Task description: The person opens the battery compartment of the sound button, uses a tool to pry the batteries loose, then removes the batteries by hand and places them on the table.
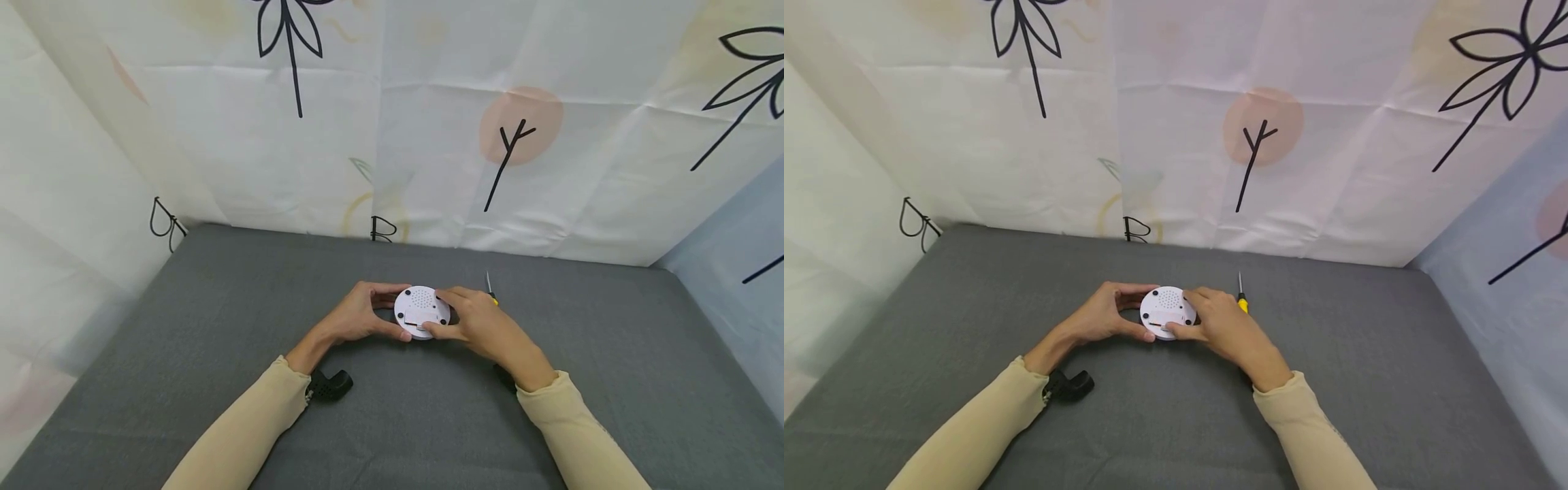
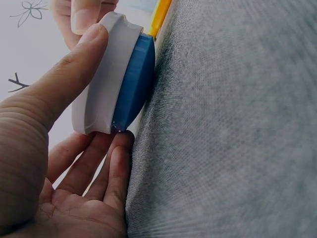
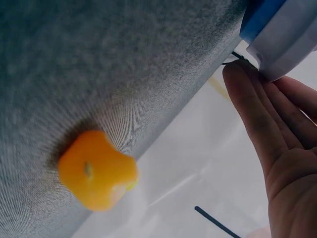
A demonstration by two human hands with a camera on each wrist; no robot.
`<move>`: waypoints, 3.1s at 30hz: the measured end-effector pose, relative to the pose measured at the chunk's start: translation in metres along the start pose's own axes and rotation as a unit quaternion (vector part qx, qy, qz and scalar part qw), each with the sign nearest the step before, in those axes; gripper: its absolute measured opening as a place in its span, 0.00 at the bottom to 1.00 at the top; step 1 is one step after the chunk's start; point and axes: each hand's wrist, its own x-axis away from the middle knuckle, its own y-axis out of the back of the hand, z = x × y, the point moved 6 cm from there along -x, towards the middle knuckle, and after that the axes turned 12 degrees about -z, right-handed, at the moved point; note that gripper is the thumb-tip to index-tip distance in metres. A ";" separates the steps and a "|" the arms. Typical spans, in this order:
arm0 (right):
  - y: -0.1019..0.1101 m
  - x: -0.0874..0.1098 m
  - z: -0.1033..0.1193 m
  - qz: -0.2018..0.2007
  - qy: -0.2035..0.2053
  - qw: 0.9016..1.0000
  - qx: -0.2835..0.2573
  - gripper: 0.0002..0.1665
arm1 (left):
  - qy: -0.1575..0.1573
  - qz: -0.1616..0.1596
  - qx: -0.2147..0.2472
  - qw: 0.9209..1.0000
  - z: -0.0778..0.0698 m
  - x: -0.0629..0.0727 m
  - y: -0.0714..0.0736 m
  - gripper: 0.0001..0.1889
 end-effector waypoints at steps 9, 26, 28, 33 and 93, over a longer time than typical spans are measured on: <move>0.001 0.000 -0.004 0.005 -0.034 0.999 -0.023 0.37 | -0.001 0.002 0.011 1.000 -0.002 0.000 -0.001 0.42; 0.011 -0.003 0.010 -0.077 0.067 0.990 -0.101 0.18 | 0.004 0.001 0.011 1.000 0.001 -0.002 0.000 0.41; 0.011 -0.003 0.012 -0.089 0.082 0.986 -0.119 0.14 | 0.005 0.001 0.009 1.000 0.001 -0.002 0.000 0.41; 0.013 -0.003 0.018 -0.115 0.116 0.976 -0.142 0.09 | 0.006 0.000 0.003 1.000 0.000 -0.002 0.000 0.41; 0.045 0.015 -0.071 -0.021 -0.224 0.973 0.044 0.14 | 0.027 -0.008 0.023 0.999 0.006 -0.002 0.000 0.42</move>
